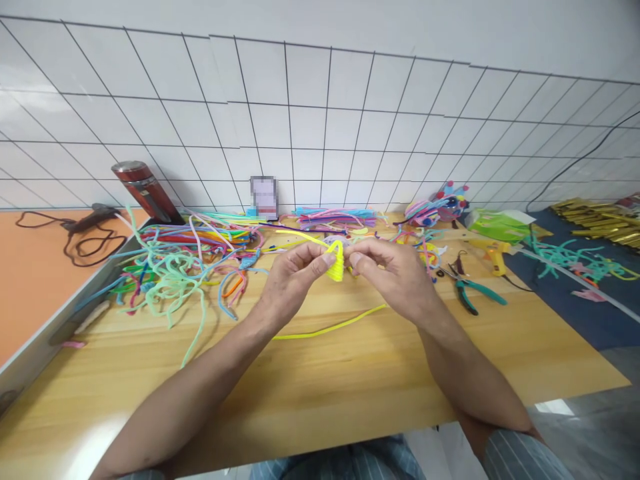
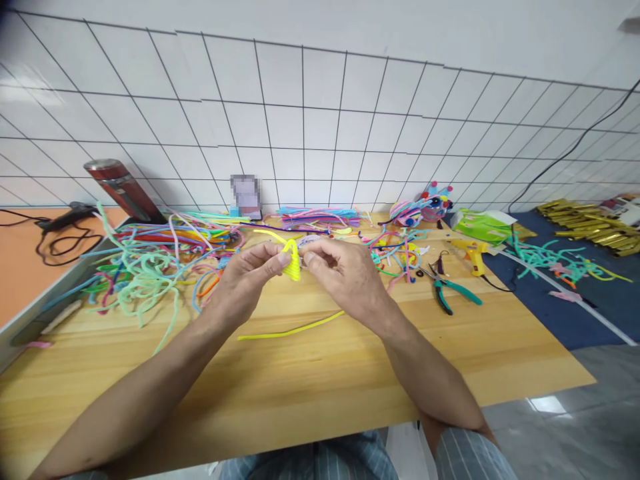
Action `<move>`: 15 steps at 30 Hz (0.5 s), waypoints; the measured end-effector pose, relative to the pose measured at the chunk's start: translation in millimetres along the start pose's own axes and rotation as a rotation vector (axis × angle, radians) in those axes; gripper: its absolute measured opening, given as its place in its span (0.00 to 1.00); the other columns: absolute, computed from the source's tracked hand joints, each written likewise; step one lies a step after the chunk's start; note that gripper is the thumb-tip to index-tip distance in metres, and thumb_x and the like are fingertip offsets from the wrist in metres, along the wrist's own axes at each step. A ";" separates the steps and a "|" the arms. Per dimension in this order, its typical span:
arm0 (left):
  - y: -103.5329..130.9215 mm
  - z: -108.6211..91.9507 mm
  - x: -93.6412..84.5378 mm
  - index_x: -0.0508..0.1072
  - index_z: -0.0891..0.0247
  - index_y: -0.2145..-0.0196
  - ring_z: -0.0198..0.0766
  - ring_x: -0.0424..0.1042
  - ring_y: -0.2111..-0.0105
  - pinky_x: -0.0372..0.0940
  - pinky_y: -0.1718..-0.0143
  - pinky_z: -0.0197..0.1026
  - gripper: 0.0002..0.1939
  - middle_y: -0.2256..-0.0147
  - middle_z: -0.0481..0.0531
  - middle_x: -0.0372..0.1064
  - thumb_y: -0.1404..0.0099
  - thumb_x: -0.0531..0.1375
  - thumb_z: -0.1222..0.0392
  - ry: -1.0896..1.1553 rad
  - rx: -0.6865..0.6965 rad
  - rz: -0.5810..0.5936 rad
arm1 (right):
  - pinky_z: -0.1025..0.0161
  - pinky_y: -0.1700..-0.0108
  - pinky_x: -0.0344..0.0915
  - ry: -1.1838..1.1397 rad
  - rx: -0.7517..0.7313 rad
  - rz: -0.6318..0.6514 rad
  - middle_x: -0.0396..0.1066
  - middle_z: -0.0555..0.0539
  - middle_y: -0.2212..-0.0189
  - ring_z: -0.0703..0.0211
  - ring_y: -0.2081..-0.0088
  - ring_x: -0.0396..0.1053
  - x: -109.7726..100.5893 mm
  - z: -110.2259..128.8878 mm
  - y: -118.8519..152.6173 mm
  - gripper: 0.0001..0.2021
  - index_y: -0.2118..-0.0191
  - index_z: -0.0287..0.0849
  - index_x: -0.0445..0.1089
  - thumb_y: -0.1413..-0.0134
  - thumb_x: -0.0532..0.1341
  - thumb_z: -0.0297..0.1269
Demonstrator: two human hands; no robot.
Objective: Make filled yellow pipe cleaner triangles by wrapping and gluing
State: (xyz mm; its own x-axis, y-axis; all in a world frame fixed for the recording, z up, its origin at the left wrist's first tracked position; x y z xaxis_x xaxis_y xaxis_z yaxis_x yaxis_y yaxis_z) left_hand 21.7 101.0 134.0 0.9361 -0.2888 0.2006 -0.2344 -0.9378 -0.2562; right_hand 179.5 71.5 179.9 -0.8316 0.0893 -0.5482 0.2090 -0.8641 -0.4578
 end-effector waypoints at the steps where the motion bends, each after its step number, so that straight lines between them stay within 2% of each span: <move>1: 0.2 0.2 -0.4 0.79 0.62 0.73 0.36 0.69 0.70 0.68 0.62 0.39 0.19 0.73 0.49 0.74 0.45 0.78 0.45 -0.006 -0.009 -0.007 | 0.65 0.66 0.65 -0.010 0.014 0.009 0.78 0.51 0.72 0.61 0.70 0.73 1.1 -1.2 0.0 0.11 0.63 0.41 0.80 0.37 0.59 0.36; 8: 2.3 1.2 0.8 0.80 0.63 0.72 0.35 0.68 0.69 0.65 0.61 0.38 0.18 0.72 0.48 0.74 0.42 0.76 0.46 -0.027 -0.002 0.021 | 0.65 0.66 0.66 -0.032 0.055 0.039 0.79 0.50 0.71 0.61 0.69 0.74 5.3 -0.3 -0.5 0.09 0.65 0.41 0.78 0.39 0.60 0.35; 15: 5.1 7.8 -5.7 0.80 0.62 0.68 0.36 0.68 0.68 0.63 0.60 0.39 0.15 0.70 0.48 0.73 0.38 0.73 0.47 -0.207 0.066 -0.005 | 0.66 0.66 0.64 0.039 -0.015 -0.013 0.77 0.51 0.73 0.63 0.70 0.72 5.5 5.2 1.0 0.08 0.69 0.42 0.76 0.39 0.62 0.33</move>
Point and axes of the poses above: each hand's wrist, its own y-axis away from the middle knuckle, its own x-axis out of the palm, z = x × y, the point moved 8 cm from there along -y, towards the middle knuckle
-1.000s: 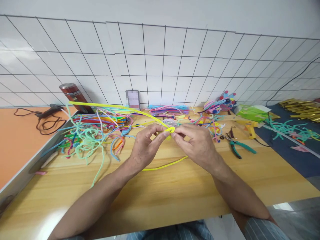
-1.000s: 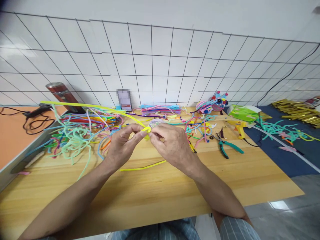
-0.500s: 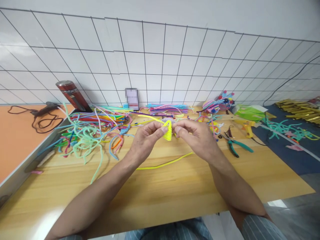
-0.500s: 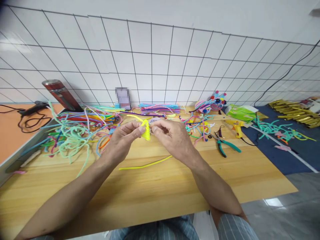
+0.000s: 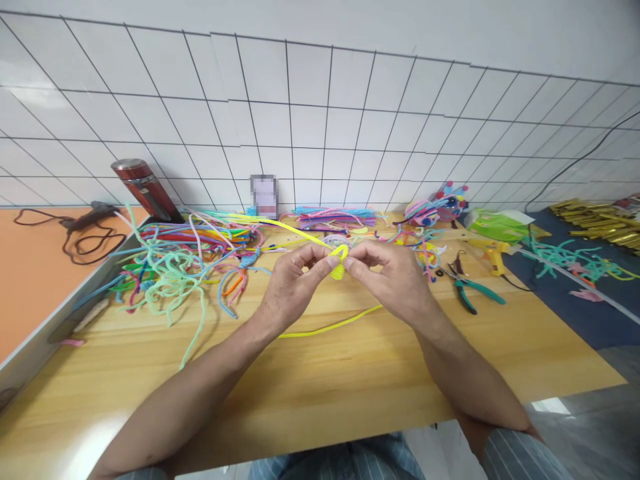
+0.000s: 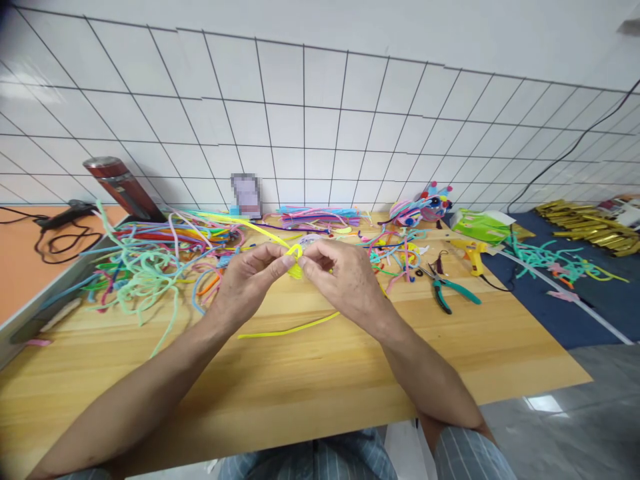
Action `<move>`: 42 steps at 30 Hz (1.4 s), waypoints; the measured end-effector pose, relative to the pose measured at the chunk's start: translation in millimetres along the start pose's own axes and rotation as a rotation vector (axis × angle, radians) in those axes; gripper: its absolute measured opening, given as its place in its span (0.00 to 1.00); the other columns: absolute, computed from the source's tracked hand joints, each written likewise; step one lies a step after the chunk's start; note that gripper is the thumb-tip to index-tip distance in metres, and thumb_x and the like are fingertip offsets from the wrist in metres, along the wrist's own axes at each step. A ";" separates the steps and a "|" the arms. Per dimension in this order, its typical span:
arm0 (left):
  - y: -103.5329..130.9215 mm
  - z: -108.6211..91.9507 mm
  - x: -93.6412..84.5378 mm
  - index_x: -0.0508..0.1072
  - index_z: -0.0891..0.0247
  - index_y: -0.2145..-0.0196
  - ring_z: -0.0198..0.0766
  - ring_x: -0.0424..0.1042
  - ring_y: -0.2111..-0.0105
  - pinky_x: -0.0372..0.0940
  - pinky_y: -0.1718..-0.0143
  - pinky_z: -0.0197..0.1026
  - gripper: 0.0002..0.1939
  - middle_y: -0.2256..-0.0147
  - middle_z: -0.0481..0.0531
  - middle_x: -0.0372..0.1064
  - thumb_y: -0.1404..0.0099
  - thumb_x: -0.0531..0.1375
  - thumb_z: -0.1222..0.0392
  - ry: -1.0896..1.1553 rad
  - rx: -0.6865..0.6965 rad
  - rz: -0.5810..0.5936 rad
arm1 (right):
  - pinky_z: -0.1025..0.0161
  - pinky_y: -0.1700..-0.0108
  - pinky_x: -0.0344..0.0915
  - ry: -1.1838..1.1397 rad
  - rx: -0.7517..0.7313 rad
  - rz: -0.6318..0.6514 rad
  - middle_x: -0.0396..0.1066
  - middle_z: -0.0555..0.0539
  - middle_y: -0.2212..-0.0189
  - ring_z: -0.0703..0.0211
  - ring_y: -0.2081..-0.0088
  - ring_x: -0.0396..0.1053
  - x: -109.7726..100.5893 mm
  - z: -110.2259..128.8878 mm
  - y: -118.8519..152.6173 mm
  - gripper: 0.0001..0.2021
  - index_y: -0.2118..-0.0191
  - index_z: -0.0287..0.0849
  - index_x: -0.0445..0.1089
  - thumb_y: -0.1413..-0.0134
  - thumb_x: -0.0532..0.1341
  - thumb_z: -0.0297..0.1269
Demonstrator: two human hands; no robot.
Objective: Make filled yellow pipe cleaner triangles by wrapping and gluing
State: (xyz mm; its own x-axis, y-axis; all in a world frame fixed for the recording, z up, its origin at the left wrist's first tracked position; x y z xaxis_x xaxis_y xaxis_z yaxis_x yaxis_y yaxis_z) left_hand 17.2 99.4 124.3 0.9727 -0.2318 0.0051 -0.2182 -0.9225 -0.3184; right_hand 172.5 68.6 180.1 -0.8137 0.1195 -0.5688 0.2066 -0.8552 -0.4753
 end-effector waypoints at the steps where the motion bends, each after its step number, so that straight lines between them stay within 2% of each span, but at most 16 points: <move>1: 0.4 -0.3 0.0 0.80 0.62 0.69 0.36 0.68 0.68 0.63 0.60 0.39 0.16 0.70 0.48 0.73 0.38 0.73 0.47 0.003 0.000 -0.006 | 0.66 0.66 0.63 0.010 -0.007 -0.009 0.77 0.51 0.73 0.63 0.71 0.71 0.3 -0.4 0.1 0.08 0.70 0.42 0.75 0.40 0.62 0.32; 8: -0.4 -0.7 1.8 0.78 0.62 0.71 0.38 0.69 0.68 0.64 0.60 0.41 0.19 0.72 0.49 0.72 0.39 0.74 0.43 0.036 -0.021 -0.023 | 0.65 0.68 0.63 0.008 -0.015 -0.051 0.76 0.51 0.75 0.63 0.72 0.70 3.7 -5.0 0.8 0.08 0.72 0.43 0.73 0.42 0.61 0.31; 14: -0.2 3.5 -2.6 0.81 0.62 0.71 0.37 0.70 0.69 0.65 0.61 0.40 0.17 0.71 0.49 0.76 0.40 0.75 0.45 0.008 0.000 -0.078 | 0.65 0.68 0.62 0.056 -0.042 -0.138 0.71 0.53 0.78 0.64 0.74 0.67 3.8 -4.2 2.1 0.07 0.74 0.44 0.70 0.46 0.61 0.29; 19: -1.0 2.9 -2.9 0.78 0.62 0.67 0.36 0.73 0.72 0.66 0.66 0.38 0.20 0.72 0.49 0.79 0.47 0.79 0.49 0.143 -0.030 -0.140 | 0.64 0.69 0.61 0.062 -0.069 -0.206 0.69 0.54 0.79 0.64 0.75 0.65 5.1 -4.1 3.3 0.07 0.75 0.44 0.67 0.48 0.61 0.30; 24: -1.4 -3.4 -3.1 0.72 0.61 0.68 0.31 0.69 0.75 0.63 0.70 0.35 0.26 0.75 0.42 0.72 0.53 0.82 0.51 0.245 -0.004 -0.204 | 0.64 0.69 0.62 0.012 -0.052 -0.245 0.67 0.55 0.79 0.65 0.76 0.64 2.6 -5.4 3.2 0.08 0.75 0.45 0.66 0.47 0.61 0.31; 30: -2.6 5.7 9.8 0.77 0.63 0.71 0.32 0.68 0.72 0.67 0.64 0.37 0.21 0.72 0.47 0.73 0.47 0.78 0.46 0.311 -0.056 -0.070 | 0.65 0.70 0.61 -0.035 -0.046 -0.261 0.66 0.55 0.79 0.65 0.76 0.62 -0.3 -4.8 2.3 0.08 0.75 0.45 0.66 0.46 0.61 0.32; 37: -1.5 5.5 6.0 0.79 0.62 0.71 0.34 0.68 0.71 0.69 0.62 0.39 0.19 0.72 0.47 0.74 0.48 0.79 0.47 0.290 -0.078 -0.113 | 0.63 0.68 0.63 -0.007 -0.031 -0.244 0.67 0.54 0.78 0.64 0.75 0.63 5.1 -7.4 1.3 0.09 0.75 0.46 0.64 0.46 0.61 0.33; 42: -1.4 -0.1 5.8 0.80 0.61 0.71 0.36 0.69 0.70 0.69 0.60 0.40 0.19 0.73 0.47 0.73 0.48 0.78 0.46 0.278 -0.064 -0.100 | 0.64 0.69 0.63 -0.001 -0.026 -0.231 0.66 0.54 0.79 0.64 0.76 0.63 7.8 -7.9 1.3 0.09 0.75 0.46 0.63 0.45 0.61 0.33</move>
Point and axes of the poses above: each hand's wrist, its own y-axis away from the middle knuckle, its own x-axis out of the palm, z = x × y, the point moved 8 cm from there along -y, towards the middle knuckle
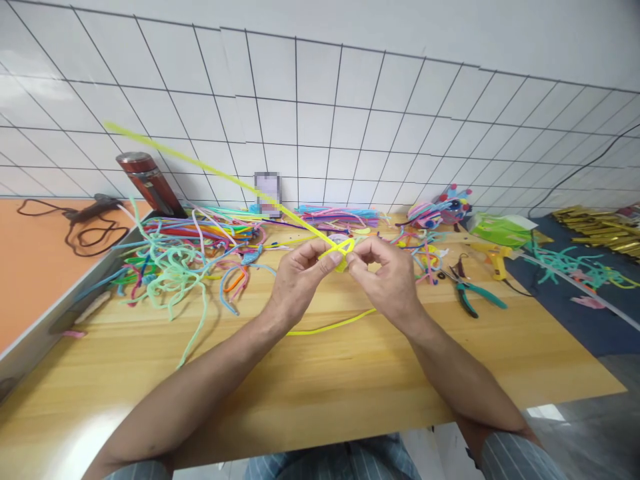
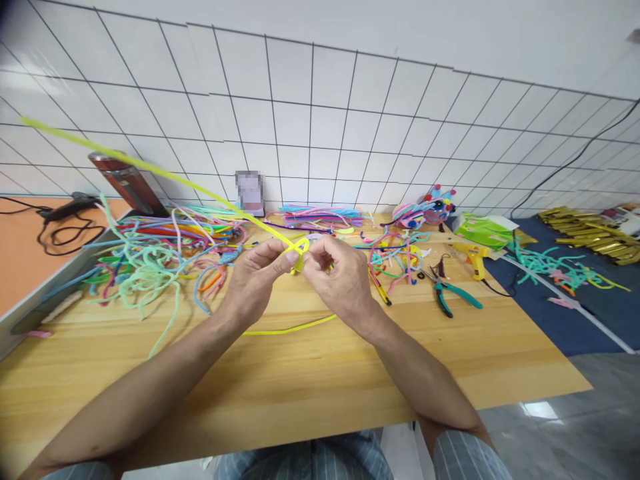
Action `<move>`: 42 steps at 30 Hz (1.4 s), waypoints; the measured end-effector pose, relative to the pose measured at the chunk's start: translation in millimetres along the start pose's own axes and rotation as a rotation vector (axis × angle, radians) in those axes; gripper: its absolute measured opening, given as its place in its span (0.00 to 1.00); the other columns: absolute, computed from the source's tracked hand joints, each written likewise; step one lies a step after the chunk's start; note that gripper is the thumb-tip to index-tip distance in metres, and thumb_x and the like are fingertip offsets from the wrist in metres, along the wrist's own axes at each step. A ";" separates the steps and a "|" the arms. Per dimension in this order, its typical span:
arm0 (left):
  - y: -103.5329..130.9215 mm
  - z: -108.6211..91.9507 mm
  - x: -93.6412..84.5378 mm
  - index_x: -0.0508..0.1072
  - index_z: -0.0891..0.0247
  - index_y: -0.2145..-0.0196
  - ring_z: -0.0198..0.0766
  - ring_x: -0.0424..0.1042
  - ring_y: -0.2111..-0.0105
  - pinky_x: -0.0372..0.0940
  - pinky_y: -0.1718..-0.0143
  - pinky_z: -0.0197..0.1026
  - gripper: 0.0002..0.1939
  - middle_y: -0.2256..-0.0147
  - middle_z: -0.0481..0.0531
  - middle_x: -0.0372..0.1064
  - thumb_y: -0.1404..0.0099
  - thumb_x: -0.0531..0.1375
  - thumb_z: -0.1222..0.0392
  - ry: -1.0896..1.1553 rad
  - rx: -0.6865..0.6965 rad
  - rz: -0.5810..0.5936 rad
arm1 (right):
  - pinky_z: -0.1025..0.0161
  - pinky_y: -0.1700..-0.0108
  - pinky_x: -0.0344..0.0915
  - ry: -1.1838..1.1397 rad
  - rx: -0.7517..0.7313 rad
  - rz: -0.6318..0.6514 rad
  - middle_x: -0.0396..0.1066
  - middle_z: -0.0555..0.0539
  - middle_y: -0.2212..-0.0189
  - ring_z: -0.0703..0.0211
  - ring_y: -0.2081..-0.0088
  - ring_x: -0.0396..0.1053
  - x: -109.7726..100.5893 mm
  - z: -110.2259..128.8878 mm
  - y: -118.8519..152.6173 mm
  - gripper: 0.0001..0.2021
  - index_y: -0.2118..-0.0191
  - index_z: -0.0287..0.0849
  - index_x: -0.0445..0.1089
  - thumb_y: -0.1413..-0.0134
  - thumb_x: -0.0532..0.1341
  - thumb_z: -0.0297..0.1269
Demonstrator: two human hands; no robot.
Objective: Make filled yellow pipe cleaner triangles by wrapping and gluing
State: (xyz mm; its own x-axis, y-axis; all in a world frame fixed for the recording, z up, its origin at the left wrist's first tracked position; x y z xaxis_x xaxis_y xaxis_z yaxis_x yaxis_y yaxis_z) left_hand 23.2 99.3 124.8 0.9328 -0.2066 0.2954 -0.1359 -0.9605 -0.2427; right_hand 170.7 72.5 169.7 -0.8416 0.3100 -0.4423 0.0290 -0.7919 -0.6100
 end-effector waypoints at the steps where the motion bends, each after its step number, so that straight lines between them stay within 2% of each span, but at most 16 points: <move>1: 0.1 -0.4 0.3 0.80 0.61 0.71 0.36 0.70 0.69 0.69 0.59 0.40 0.18 0.72 0.47 0.74 0.47 0.78 0.46 0.000 0.001 0.007 | 0.64 0.69 0.63 0.000 -0.001 0.003 0.66 0.54 0.79 0.64 0.76 0.63 0.4 0.0 0.1 0.09 0.75 0.46 0.64 0.45 0.61 0.33; 8: 0.1 -1.4 0.2 0.81 0.60 0.68 0.37 0.72 0.66 0.69 0.57 0.40 0.17 0.69 0.48 0.77 0.46 0.78 0.47 -0.003 0.013 0.029 | 0.64 0.69 0.62 0.007 -0.027 -0.004 0.66 0.54 0.79 0.65 0.75 0.62 1.0 0.5 0.3 0.09 0.75 0.46 0.64 0.45 0.61 0.32; 18: -0.8 -6.1 1.2 0.78 0.61 0.73 0.36 0.68 0.71 0.68 0.62 0.40 0.19 0.75 0.46 0.70 0.48 0.78 0.46 -0.034 0.005 0.010 | 0.63 0.69 0.62 0.013 -0.016 0.010 0.66 0.54 0.79 0.64 0.75 0.63 4.3 -1.6 0.3 0.09 0.75 0.46 0.64 0.44 0.61 0.33; 22: -3.2 -6.6 0.9 0.77 0.61 0.73 0.35 0.65 0.72 0.65 0.64 0.39 0.19 0.74 0.46 0.71 0.46 0.77 0.46 -0.101 -0.015 0.042 | 0.63 0.68 0.62 0.016 0.009 0.125 0.71 0.53 0.77 0.63 0.74 0.67 5.2 -6.4 -4.0 0.08 0.74 0.44 0.68 0.43 0.62 0.33; 24: -4.6 -3.0 0.9 0.76 0.62 0.74 0.34 0.64 0.72 0.63 0.65 0.39 0.18 0.74 0.47 0.70 0.45 0.76 0.46 -0.136 -0.031 0.072 | 0.63 0.67 0.65 -0.019 0.044 0.179 0.74 0.52 0.75 0.62 0.72 0.70 2.8 -9.3 -7.1 0.07 0.71 0.44 0.71 0.42 0.63 0.35; 28: -5.4 14.4 3.1 0.76 0.63 0.73 0.34 0.62 0.73 0.60 0.67 0.38 0.18 0.75 0.46 0.68 0.42 0.73 0.46 -0.245 -0.081 0.161 | 0.62 0.61 0.69 -0.054 0.040 0.164 0.78 0.48 0.66 0.59 0.66 0.74 -4.4 -11.9 -12.0 0.07 0.59 0.43 0.77 0.40 0.65 0.37; 32: -4.1 31.2 5.6 0.79 0.62 0.69 0.36 0.66 0.72 0.61 0.66 0.39 0.17 0.75 0.46 0.69 0.40 0.71 0.44 -0.355 -0.091 0.223 | 0.61 0.58 0.68 -0.009 -0.005 0.224 0.79 0.46 0.60 0.58 0.61 0.74 6.8 -16.0 -10.9 0.11 0.53 0.43 0.79 0.41 0.65 0.36; 36: -3.0 37.7 9.5 0.80 0.62 0.67 0.38 0.68 0.69 0.62 0.65 0.39 0.15 0.71 0.47 0.73 0.40 0.69 0.47 -0.402 -0.097 0.278 | 0.62 0.61 0.66 -0.061 0.085 0.284 0.78 0.49 0.65 0.60 0.64 0.72 17.6 -29.6 -10.3 0.10 0.55 0.43 0.79 0.42 0.66 0.36; 39: -3.6 40.3 8.7 0.79 0.63 0.70 0.35 0.63 0.73 0.58 0.68 0.39 0.14 0.74 0.46 0.71 0.41 0.67 0.48 -0.454 -0.131 0.282 | 0.63 0.61 0.66 -0.165 0.139 0.327 0.78 0.50 0.68 0.60 0.66 0.72 22.3 -35.9 -10.6 0.09 0.60 0.42 0.80 0.39 0.64 0.40; 42: -5.7 40.9 5.8 0.77 0.62 0.72 0.34 0.61 0.74 0.56 0.69 0.39 0.13 0.75 0.46 0.69 0.42 0.66 0.49 -0.447 -0.138 0.252 | 0.62 0.60 0.67 -0.224 0.135 0.310 0.79 0.50 0.69 0.59 0.65 0.73 20.9 -36.7 -12.1 0.11 0.66 0.42 0.79 0.38 0.65 0.44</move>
Point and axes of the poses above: each hand's wrist, its own y-axis away from the middle knuckle, its own x-axis out of the palm, z = x × y, the point moved 8 cm from there along -y, towards the middle knuckle
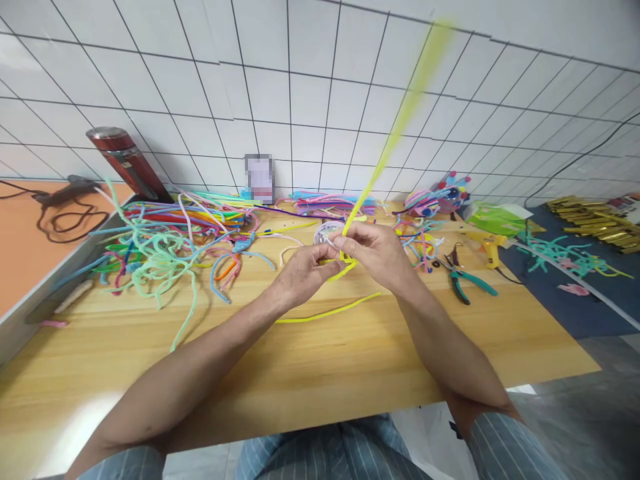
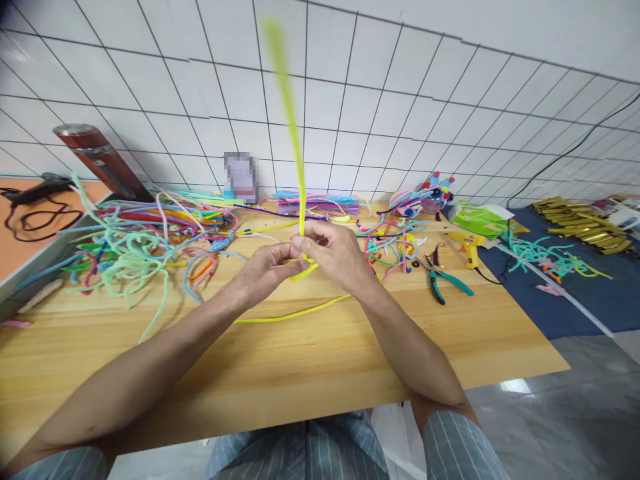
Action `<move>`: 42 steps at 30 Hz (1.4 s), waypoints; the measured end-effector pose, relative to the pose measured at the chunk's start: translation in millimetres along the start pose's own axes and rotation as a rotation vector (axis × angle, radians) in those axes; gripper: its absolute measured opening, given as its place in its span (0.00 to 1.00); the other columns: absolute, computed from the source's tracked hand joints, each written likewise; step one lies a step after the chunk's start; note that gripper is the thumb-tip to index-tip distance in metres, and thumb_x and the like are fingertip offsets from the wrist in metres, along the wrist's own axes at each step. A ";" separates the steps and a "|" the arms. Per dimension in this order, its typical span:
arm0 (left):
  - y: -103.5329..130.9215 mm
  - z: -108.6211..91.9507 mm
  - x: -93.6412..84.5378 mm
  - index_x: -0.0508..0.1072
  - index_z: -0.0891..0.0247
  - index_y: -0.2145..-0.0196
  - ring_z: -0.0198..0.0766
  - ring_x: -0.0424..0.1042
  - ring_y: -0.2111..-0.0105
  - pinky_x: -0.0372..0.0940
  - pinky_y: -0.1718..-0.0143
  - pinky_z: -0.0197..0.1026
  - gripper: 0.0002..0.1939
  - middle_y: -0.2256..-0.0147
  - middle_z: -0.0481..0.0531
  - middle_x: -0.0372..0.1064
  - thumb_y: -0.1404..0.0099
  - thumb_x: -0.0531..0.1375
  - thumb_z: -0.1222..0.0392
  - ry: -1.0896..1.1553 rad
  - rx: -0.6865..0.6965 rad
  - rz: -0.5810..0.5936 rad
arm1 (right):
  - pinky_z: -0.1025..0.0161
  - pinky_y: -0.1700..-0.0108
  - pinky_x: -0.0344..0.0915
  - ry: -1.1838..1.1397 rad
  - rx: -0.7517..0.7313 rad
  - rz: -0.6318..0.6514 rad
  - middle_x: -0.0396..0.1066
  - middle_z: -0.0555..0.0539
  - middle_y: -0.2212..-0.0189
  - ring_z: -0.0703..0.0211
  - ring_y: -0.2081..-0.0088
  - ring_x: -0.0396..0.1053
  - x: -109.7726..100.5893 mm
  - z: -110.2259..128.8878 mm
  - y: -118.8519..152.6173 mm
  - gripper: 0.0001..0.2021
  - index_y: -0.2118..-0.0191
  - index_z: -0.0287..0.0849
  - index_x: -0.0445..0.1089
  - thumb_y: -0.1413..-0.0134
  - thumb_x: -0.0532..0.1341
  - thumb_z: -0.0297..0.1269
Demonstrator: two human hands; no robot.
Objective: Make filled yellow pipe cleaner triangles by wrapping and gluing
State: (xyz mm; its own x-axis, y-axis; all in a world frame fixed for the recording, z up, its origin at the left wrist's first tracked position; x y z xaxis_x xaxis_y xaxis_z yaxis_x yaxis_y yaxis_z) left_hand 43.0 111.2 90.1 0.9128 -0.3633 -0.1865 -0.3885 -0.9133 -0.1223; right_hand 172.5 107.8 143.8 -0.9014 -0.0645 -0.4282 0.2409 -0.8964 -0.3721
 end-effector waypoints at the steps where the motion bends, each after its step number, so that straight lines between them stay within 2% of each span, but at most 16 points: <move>1: -0.8 0.7 -1.2 0.76 0.62 0.72 0.34 0.61 0.74 0.56 0.69 0.39 0.12 0.75 0.46 0.69 0.42 0.67 0.50 0.012 0.002 -0.012 | 0.62 0.60 0.68 0.005 -0.007 -0.019 0.79 0.50 0.69 0.59 0.65 0.74 -1.6 0.5 -0.1 0.11 0.67 0.43 0.80 0.39 0.66 0.44; 5: -5.2 6.4 -6.9 0.76 0.62 0.73 0.34 0.60 0.75 0.54 0.70 0.39 0.13 0.75 0.46 0.70 0.43 0.68 0.49 0.061 -0.007 -0.073 | 0.61 0.60 0.68 0.084 -0.035 -0.108 0.81 0.49 0.69 0.58 0.66 0.74 -8.0 3.7 0.7 0.11 0.66 0.45 0.82 0.39 0.67 0.44; 10: -7.9 6.7 -17.6 0.75 0.62 0.73 0.34 0.60 0.75 0.55 0.70 0.39 0.13 0.76 0.46 0.68 0.44 0.69 0.50 0.153 0.005 -0.174 | 0.57 0.57 0.71 0.100 -0.097 -0.172 0.82 0.48 0.70 0.54 0.64 0.78 -11.1 11.3 2.1 0.14 0.68 0.46 0.83 0.38 0.68 0.50; 17: -3.3 -4.0 -27.5 0.77 0.63 0.71 0.34 0.64 0.74 0.59 0.68 0.40 0.12 0.74 0.47 0.71 0.41 0.70 0.51 0.336 0.080 -0.275 | 0.52 0.45 0.72 0.068 -0.301 -0.217 0.84 0.48 0.62 0.52 0.54 0.80 -7.6 24.8 7.2 0.08 0.63 0.50 0.82 0.33 0.66 0.39; 23: 0.9 -6.4 -29.0 0.81 0.63 0.68 0.33 0.65 0.73 0.60 0.69 0.37 0.14 0.72 0.49 0.74 0.44 0.74 0.51 0.508 0.094 -0.319 | 0.50 0.41 0.71 0.093 -0.408 -0.289 0.83 0.48 0.57 0.52 0.51 0.79 -7.5 20.9 11.6 0.07 0.58 0.53 0.83 0.32 0.65 0.41; 26: 2.3 -8.0 -29.8 0.82 0.63 0.67 0.32 0.66 0.73 0.61 0.69 0.36 0.14 0.71 0.49 0.75 0.43 0.74 0.50 0.560 0.116 -0.339 | 0.51 0.44 0.72 0.078 -0.397 -0.336 0.82 0.48 0.57 0.52 0.51 0.78 -8.3 14.7 12.8 0.07 0.58 0.53 0.83 0.32 0.66 0.43; 30: 3.7 -8.0 -30.8 0.81 0.63 0.69 0.32 0.67 0.73 0.62 0.69 0.36 0.16 0.74 0.48 0.74 0.46 0.77 0.49 0.635 0.122 -0.366 | 0.51 0.46 0.73 0.013 -0.360 -0.338 0.81 0.47 0.61 0.52 0.54 0.77 -4.4 9.5 11.6 0.10 0.61 0.52 0.83 0.33 0.66 0.47; 34: 4.5 -10.0 -27.3 0.82 0.63 0.68 0.33 0.69 0.72 0.64 0.69 0.36 0.18 0.72 0.49 0.76 0.47 0.78 0.47 0.678 0.132 -0.330 | 0.56 0.51 0.74 -0.139 -0.267 -0.342 0.79 0.48 0.63 0.54 0.56 0.77 -2.1 4.1 9.2 0.10 0.63 0.50 0.81 0.37 0.70 0.50; 38: 5.1 -13.0 -23.1 0.83 0.63 0.68 0.33 0.70 0.72 0.66 0.68 0.36 0.19 0.72 0.49 0.77 0.47 0.78 0.46 0.664 0.154 -0.294 | 0.59 0.57 0.74 -0.296 -0.172 -0.333 0.77 0.49 0.64 0.57 0.60 0.76 2.2 -3.1 7.7 0.15 0.63 0.49 0.77 0.45 0.74 0.53; 42: 4.8 -15.7 -22.0 0.84 0.61 0.67 0.35 0.72 0.70 0.68 0.65 0.38 0.18 0.70 0.49 0.78 0.48 0.79 0.47 0.646 0.180 -0.300 | 0.61 0.62 0.73 -0.377 -0.153 -0.327 0.77 0.49 0.65 0.59 0.64 0.75 6.0 -6.2 7.2 0.14 0.66 0.48 0.76 0.45 0.75 0.52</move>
State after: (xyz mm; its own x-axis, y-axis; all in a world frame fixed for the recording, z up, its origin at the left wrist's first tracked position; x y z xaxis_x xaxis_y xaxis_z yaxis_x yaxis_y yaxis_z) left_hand 23.0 111.9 108.9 0.8537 -0.1890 0.4853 -0.0741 -0.9664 -0.2460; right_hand 171.1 103.8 133.4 -0.9985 0.0298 0.0464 -0.0508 -0.8238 -0.5646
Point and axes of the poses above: each hand's wrist, its own y-axis away from the middle knuckle, its own x-axis out of the palm, z = x × y, the point moved 8 cm from there along -y, towards the middle knuckle
